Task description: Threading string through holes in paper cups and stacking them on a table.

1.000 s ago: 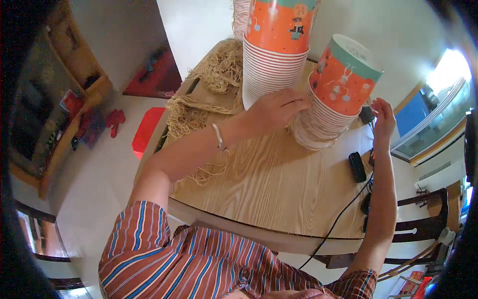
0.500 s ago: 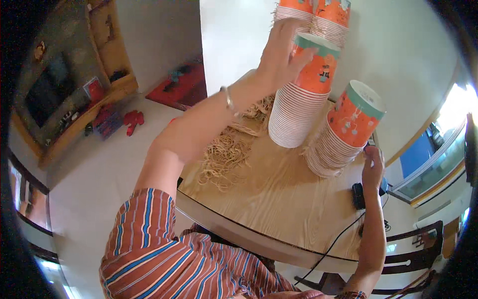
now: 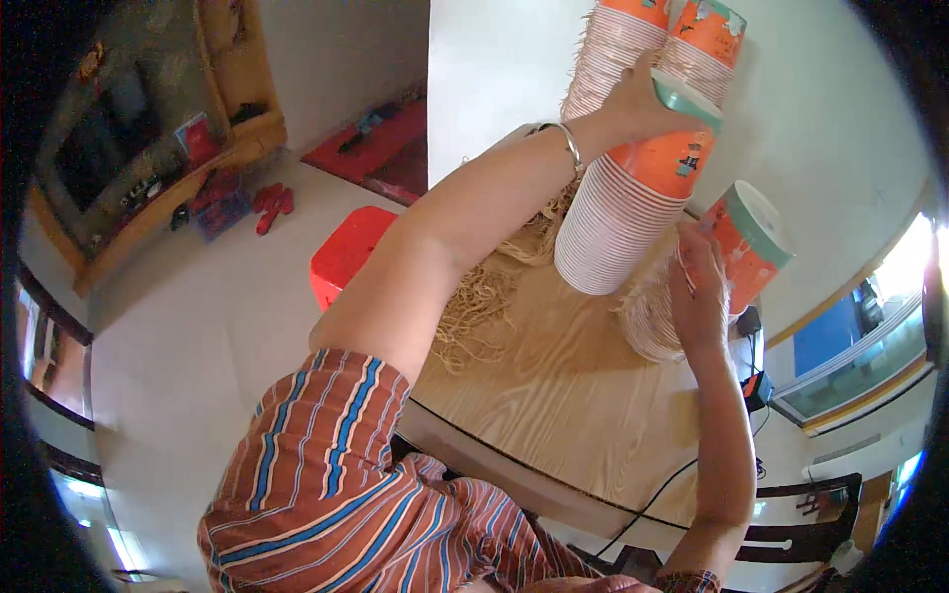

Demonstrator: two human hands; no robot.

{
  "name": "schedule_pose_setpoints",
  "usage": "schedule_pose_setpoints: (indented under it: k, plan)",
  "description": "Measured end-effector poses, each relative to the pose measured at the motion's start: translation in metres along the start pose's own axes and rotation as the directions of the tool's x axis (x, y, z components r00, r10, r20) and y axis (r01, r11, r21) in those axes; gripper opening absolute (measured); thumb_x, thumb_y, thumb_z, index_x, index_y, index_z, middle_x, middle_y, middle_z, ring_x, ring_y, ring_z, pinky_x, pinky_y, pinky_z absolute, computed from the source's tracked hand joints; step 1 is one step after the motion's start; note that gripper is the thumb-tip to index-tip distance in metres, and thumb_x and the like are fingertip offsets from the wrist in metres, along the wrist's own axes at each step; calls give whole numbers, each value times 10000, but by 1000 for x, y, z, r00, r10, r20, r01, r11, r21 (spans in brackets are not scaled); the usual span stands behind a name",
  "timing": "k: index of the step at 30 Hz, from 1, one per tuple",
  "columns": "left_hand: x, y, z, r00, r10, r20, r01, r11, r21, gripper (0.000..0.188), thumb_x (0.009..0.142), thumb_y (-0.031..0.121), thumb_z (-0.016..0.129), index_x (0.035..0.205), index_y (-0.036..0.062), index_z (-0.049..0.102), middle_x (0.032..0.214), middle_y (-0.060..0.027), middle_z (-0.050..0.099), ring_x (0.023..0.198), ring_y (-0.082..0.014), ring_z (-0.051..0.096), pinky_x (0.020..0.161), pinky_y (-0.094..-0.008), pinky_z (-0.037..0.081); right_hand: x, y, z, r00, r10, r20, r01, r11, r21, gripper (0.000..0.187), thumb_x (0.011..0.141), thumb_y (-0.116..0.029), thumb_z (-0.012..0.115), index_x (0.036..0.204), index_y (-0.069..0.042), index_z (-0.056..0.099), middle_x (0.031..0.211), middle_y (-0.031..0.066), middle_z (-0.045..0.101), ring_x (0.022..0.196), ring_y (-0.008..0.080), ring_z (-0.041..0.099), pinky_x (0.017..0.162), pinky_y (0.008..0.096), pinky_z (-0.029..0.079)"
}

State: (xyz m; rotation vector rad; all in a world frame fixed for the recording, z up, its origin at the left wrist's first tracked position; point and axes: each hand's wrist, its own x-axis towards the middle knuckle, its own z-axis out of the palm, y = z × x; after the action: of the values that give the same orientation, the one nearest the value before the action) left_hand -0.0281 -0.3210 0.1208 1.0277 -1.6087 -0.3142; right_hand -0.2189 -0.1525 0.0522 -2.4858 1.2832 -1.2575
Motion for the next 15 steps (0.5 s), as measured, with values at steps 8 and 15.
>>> schedule_pose_setpoints:
  k: [8, 15]
  plan:
    - [-1, 14, -2, 999, 24, 37, -22, 999, -36, 1136, 518, 565, 834, 1318, -96, 371, 1350, -276, 413, 1207, -346, 489, 995, -386, 439, 9, 42, 48, 996, -86, -12, 84, 988, -129, 585, 802, 33, 568, 1358, -61, 410, 1379, 222, 399, 1290, 390, 378, 1094, 445, 306]
    - [7, 27, -6, 994, 105, -22, -104, 993, 48, 1178, 500, 600, 813, 1342, -70, 334, 1251, -296, 438, 1171, -409, 488, 957, -418, 461, 13, 40, 57, 968, -169, -187, 106, 946, -307, 566, 785, 39, 568, 1329, -65, 448, 1309, 195, 433, 1234, 388, 418, 1045, 436, 357]
